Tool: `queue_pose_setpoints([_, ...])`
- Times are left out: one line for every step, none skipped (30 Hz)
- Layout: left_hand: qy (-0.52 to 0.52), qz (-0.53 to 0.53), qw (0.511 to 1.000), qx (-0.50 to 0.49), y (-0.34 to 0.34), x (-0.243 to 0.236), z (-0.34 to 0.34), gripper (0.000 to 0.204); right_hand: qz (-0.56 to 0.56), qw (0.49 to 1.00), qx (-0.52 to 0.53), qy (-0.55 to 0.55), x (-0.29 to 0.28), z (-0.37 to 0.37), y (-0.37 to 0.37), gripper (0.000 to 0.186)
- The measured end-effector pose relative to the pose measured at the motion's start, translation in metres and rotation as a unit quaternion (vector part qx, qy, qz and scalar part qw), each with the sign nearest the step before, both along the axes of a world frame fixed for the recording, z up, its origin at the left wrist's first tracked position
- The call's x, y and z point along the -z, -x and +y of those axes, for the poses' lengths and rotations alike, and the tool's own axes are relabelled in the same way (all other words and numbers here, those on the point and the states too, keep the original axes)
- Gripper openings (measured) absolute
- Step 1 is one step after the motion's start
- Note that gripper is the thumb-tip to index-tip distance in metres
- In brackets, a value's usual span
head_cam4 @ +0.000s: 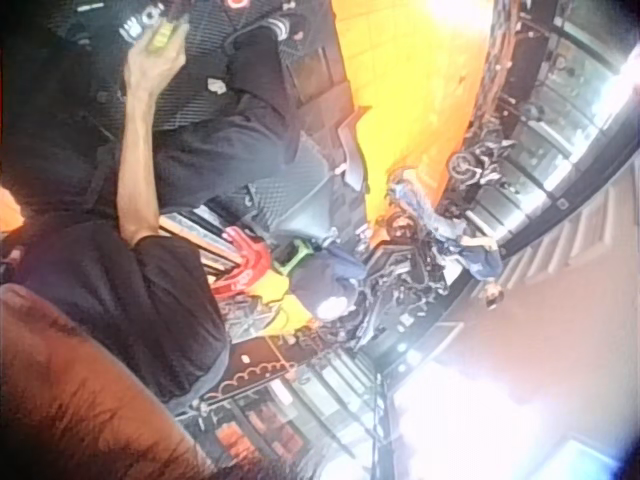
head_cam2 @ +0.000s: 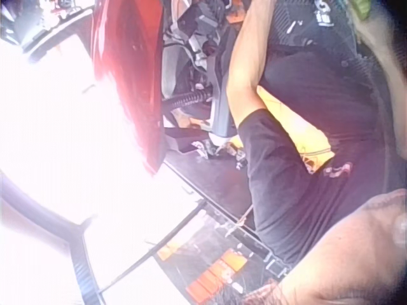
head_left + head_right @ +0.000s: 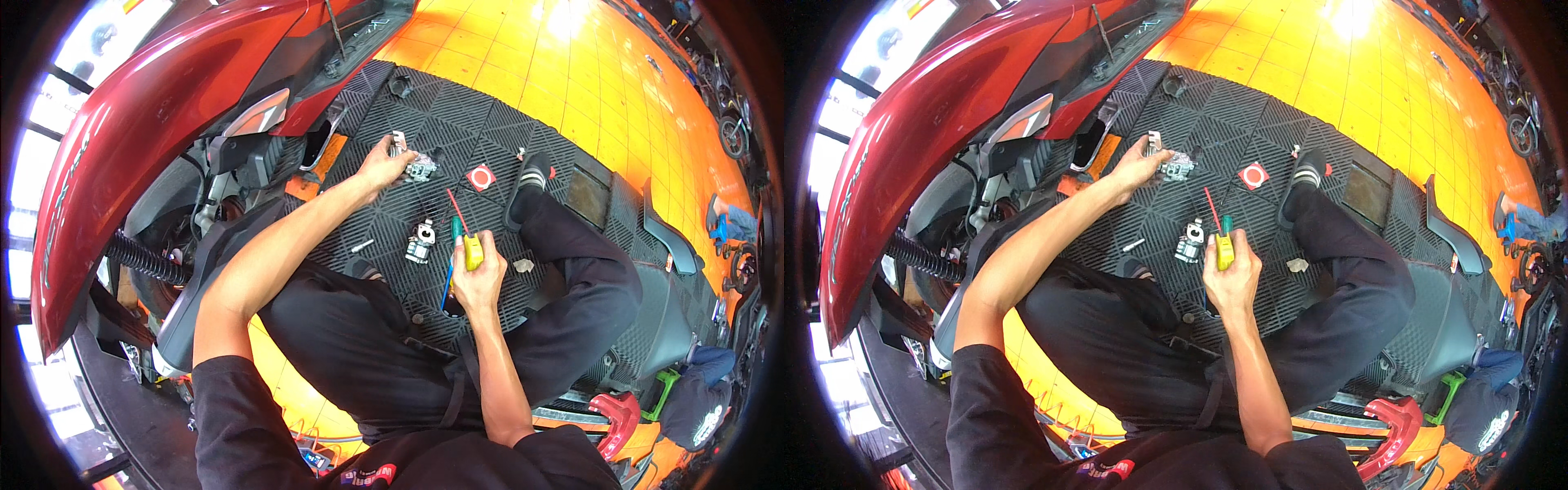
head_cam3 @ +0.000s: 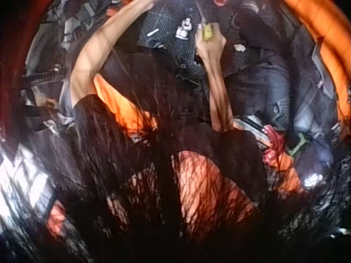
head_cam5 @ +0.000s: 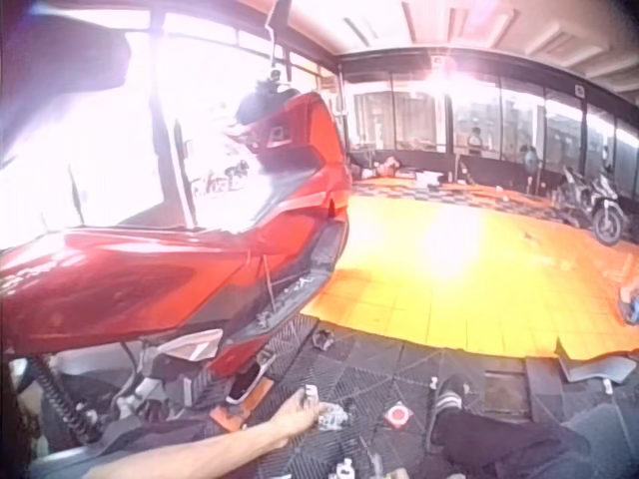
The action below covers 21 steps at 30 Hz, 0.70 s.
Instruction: The person sits on the floor and works on a disassembled scooter carburetor. They use a screwdriver to adjust internal components, spray cleaner into the carburetor, and wipe parts with a cloth. The person repeatedly assembles and disassembles the carburetor while seated.
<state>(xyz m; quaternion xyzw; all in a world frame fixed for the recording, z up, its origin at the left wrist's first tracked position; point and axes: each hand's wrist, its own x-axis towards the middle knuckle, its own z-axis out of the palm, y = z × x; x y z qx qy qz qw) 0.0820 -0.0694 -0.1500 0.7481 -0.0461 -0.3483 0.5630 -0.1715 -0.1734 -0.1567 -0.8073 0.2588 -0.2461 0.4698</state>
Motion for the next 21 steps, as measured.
queue_pose_setpoints([-0.018,-0.021,0.999,0.018,-0.002,-0.001,0.002,0.056,-0.003,1.000,-0.009,-0.005,0.000,0.002,0.000,0.021])
queue_pose_setpoints([-0.036,-0.043,0.998,0.036,-0.003,-0.001,0.003,0.058,0.002,1.000,-0.019,-0.013,-0.001,0.005,0.000,0.020])
queue_pose_setpoints([-0.036,-0.055,0.997,0.026,0.000,0.000,0.002,0.060,0.007,0.999,-0.029,-0.021,-0.001,0.007,0.000,0.020])
queue_pose_setpoints([-0.036,-0.068,0.997,0.018,0.003,0.000,0.000,0.062,0.003,0.999,-0.035,-0.010,-0.002,0.009,-0.001,0.020])
queue_pose_setpoints([-0.035,-0.082,0.996,0.011,0.007,0.000,-0.002,0.064,0.000,0.999,-0.040,0.001,-0.003,0.010,-0.001,0.019])
queue_pose_setpoints([-0.043,-0.084,0.995,0.024,0.008,-0.001,-0.002,0.070,-0.017,0.999,-0.040,0.020,-0.004,0.012,-0.002,0.019])
queue_pose_setpoints([-0.038,-0.080,0.996,0.025,0.007,0.002,-0.001,0.070,-0.017,0.999,-0.044,0.021,-0.006,0.014,-0.004,0.019])
queue_pose_setpoints([-0.032,-0.076,0.996,0.025,0.007,0.006,0.000,0.069,-0.021,0.999,-0.040,0.020,-0.008,0.015,-0.005,0.019])
queue_pose_setpoints([-0.026,-0.072,0.997,0.026,0.006,0.009,0.000,0.069,-0.025,0.999,-0.036,0.018,-0.011,0.017,-0.006,0.020])
queue_pose_setpoints([-0.055,-0.077,0.995,0.024,0.010,0.004,-0.004,0.060,-0.023,0.999,-0.029,0.025,-0.009,0.016,-0.006,0.020])
queue_pose_setpoints([-0.054,-0.061,0.997,0.020,0.012,0.000,-0.008,0.057,-0.022,0.999,-0.021,0.032,-0.007,0.016,-0.005,0.020])
queue_pose_setpoints([-0.052,-0.044,0.998,0.016,0.014,-0.005,-0.010,0.053,-0.020,0.999,-0.014,0.039,-0.006,0.014,-0.005,0.020])
queue_pose_setpoints([-0.052,-0.028,0.998,0.010,0.015,-0.005,-0.009,0.050,-0.009,0.999,-0.014,0.041,-0.008,0.015,-0.005,0.020])
queue_pose_setpoints([-0.052,-0.018,0.998,-0.007,0.016,0.000,-0.009,0.047,0.002,0.999,-0.015,0.042,-0.011,0.015,-0.004,0.020])
queue_pose_setpoints([-0.067,-0.025,0.997,0.003,0.014,0.001,-0.010,0.046,0.013,0.999,-0.016,0.043,-0.013,0.015,-0.003,0.020])
queue_pose_setpoints([-0.083,-0.033,0.996,0.011,0.010,0.005,-0.007,0.046,0.005,0.998,-0.008,0.054,-0.012,0.013,-0.004,0.020])
queue_pose_setpoints([-0.099,-0.041,0.994,0.013,0.005,0.013,0.002,0.046,-0.016,0.998,0.011,0.060,-0.008,0.012,-0.005,0.021])
queue_pose_setpoints([-0.131,-0.201,0.970,0.030,-0.003,0.029,0.012,0.045,-0.010,0.998,0.044,0.044,-0.004,0.009,-0.007,0.022])
queue_pose_setpoints([-0.162,-0.252,0.952,0.067,-0.003,0.026,0.008,0.044,0.005,0.996,0.083,0.033,0.006,-0.001,-0.006,0.023])
queue_pose_setpoints([-0.191,-0.298,0.929,0.107,0.002,0.016,0.002,0.044,0.009,0.993,0.116,0.024,0.019,-0.016,-0.001,0.024])
queue_pose_setpoints([-0.219,-0.344,0.902,0.142,0.006,0.007,-0.002,0.044,0.029,0.987,0.153,0.032,0.026,-0.027,0.002,0.027])
